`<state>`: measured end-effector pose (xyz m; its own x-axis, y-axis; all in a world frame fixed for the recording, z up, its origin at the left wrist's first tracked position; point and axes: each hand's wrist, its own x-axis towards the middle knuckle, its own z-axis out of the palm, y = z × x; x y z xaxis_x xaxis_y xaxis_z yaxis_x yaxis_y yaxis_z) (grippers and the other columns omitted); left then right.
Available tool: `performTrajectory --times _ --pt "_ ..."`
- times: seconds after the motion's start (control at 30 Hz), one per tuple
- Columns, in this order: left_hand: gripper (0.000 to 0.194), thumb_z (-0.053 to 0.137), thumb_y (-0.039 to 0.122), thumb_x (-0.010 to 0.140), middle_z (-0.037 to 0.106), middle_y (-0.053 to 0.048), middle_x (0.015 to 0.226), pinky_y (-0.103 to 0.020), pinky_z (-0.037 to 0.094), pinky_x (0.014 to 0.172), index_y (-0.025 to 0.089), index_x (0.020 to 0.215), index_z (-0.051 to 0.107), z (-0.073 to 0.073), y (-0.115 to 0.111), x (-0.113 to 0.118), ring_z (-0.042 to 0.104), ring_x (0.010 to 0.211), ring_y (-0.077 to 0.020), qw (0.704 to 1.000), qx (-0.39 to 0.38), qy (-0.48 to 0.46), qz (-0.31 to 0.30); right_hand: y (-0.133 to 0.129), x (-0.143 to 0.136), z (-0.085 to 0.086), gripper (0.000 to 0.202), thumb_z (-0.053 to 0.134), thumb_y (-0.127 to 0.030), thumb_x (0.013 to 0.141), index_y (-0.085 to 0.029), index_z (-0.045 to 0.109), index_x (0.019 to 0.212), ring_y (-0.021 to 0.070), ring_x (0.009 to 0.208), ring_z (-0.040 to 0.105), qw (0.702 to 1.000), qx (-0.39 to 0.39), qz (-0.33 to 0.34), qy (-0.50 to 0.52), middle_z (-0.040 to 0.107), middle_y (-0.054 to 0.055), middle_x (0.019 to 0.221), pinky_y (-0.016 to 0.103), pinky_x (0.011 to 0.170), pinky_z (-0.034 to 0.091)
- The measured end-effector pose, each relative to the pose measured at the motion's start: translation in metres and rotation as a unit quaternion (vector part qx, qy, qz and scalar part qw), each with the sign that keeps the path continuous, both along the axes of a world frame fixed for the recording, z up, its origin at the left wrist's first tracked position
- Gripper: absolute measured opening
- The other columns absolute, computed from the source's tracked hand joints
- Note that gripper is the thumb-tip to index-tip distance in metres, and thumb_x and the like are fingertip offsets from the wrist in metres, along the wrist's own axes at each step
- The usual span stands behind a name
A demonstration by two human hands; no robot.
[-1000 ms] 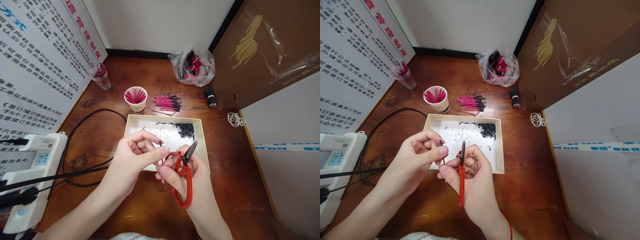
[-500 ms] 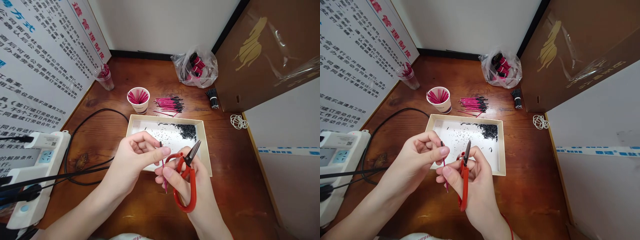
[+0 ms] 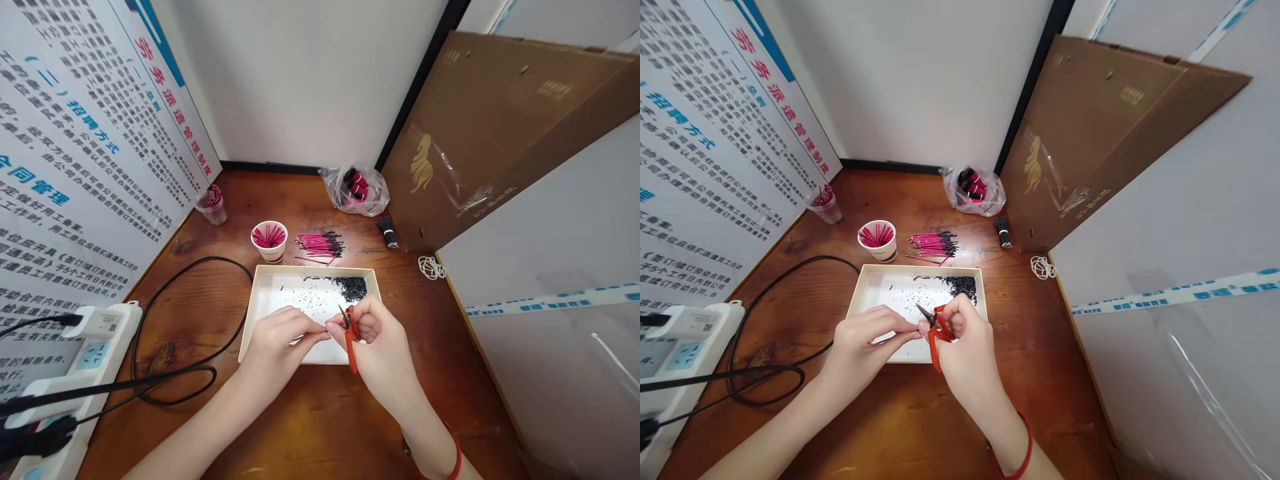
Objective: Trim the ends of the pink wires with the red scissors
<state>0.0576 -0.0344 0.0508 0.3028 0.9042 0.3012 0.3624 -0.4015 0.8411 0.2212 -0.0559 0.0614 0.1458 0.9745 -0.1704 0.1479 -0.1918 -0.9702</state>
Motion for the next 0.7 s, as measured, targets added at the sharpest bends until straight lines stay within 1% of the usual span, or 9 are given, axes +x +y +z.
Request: performTrajectory --times 0.13,0.2,0.27,0.33,0.43,0.5,0.57,0.63,0.7 --pt "0.017 0.066 0.03 0.091 0.075 -0.004 0.074 -0.029 0.052 0.069 0.023 0.077 0.074 -0.003 0.004 -0.003 0.068 0.07 -0.0189 0.999 -0.023 0.022 0.015 0.021 0.023 0.005 0.048 0.088 -0.044 0.064 -0.023 0.046 0.071 0.0191 0.063 0.067 0.998 -0.008 0.054 -0.008 0.071 0.001 0.068 0.03 0.058 0.052" --pt "0.032 0.056 0.033 0.095 0.075 -0.007 0.082 -0.034 0.053 0.076 0.022 0.068 0.069 -0.007 0.006 -0.005 0.069 0.08 -0.0225 0.996 -0.053 0.051 0.05 0.048 0.038 0.011 0.05 0.088 -0.045 0.062 -0.024 0.044 0.07 0.0202 0.062 0.067 0.998 0.013 0.026 -0.055 0.071 0.002 0.068 0.029 0.054 0.049" --pt "0.045 0.047 0.036 0.097 0.072 -0.009 0.089 -0.039 0.052 0.081 0.021 0.056 0.058 -0.014 0.008 -0.007 0.067 0.09 -0.0263 0.99 -0.08 0.081 0.077 0.084 0.05 0.013 0.044 0.084 -0.039 0.068 -0.024 0.043 0.07 0.019 0.062 0.067 0.99 0.049 -0.015 -0.132 0.071 0.002 0.069 0.029 0.055 0.049" --pt "0.039 0.047 0.036 0.095 0.066 -0.009 0.091 -0.041 0.052 0.083 0.021 0.06 0.053 -0.021 0.009 -0.008 0.064 0.091 -0.0267 0.985 -0.105 0.095 0.097 0.122 0.053 0.01 0.04 0.081 -0.029 0.071 -0.024 0.041 0.069 0.0178 0.063 0.068 0.971 0.036 -0.02 -0.236 0.071 0.0 0.07 0.027 0.057 0.048" --pt "0.009 0.057 0.03 0.088 0.058 -0.005 0.096 -0.041 0.052 0.084 0.023 0.083 0.054 -0.02 0.007 -0.006 0.06 0.089 -0.0234 0.981 -0.142 0.061 0.118 0.163 0.045 -0.005 0.04 0.079 -0.019 0.07 -0.025 0.04 0.065 0.0186 0.062 0.066 0.959 0.021 -0.004 -0.282 0.069 0.001 0.066 0.027 0.055 0.045" --pt "0.01 0.062 0.029 0.085 0.059 -0.005 0.1 -0.038 0.051 0.085 0.024 0.09 0.056 -0.005 0.002 -0.004 0.059 0.092 -0.0224 0.981 -0.168 0.001 0.094 0.175 0.039 -0.014 0.041 0.079 -0.012 0.065 -0.024 0.041 0.061 0.0186 0.061 0.063 0.949 0.021 0.018 -0.314 0.067 0.001 0.063 0.027 0.055 0.042" --pt "0.011 0.063 0.035 0.088 0.061 -0.005 0.096 -0.035 0.05 0.085 0.024 0.089 0.061 0.021 -0.005 -0.002 0.06 0.095 -0.0223 0.976 -0.201 -0.083 0.024 0.178 0.039 -0.019 0.04 0.079 -0.011 0.064 -0.024 0.042 0.059 0.0179 0.06 0.06 0.938 0.029 0.046 -0.343 0.065 0.001 0.062 0.028 0.056 0.04" --pt "0.028 0.056 0.047 0.095 0.064 -0.005 0.09 -0.033 0.05 0.082 0.025 0.079 0.066 0.052 -0.012 -0.003 0.06 0.088 -0.0204 0.954 -0.246 -0.161 -0.062 0.175 0.043 -0.019 0.037 0.077 -0.014 0.069 -0.024 0.042 0.062 0.017 0.06 0.057 0.927 0.045 0.076 -0.363 0.064 0.001 0.063 0.028 0.058 0.039" --pt "0.044 0.045 0.061 0.096 0.066 -0.006 0.086 -0.033 0.051 0.075 0.029 0.081 0.071 0.076 -0.018 -0.007 0.062 0.08 -0.0205 0.925 -0.288 -0.201 -0.145 0.172 0.049 -0.016 0.031 0.071 -0.015 0.075 -0.024 0.042 0.068 0.0163 0.062 0.056 0.918 0.064 0.115 -0.375 0.064 0.0 0.066 0.028 0.059 0.038"
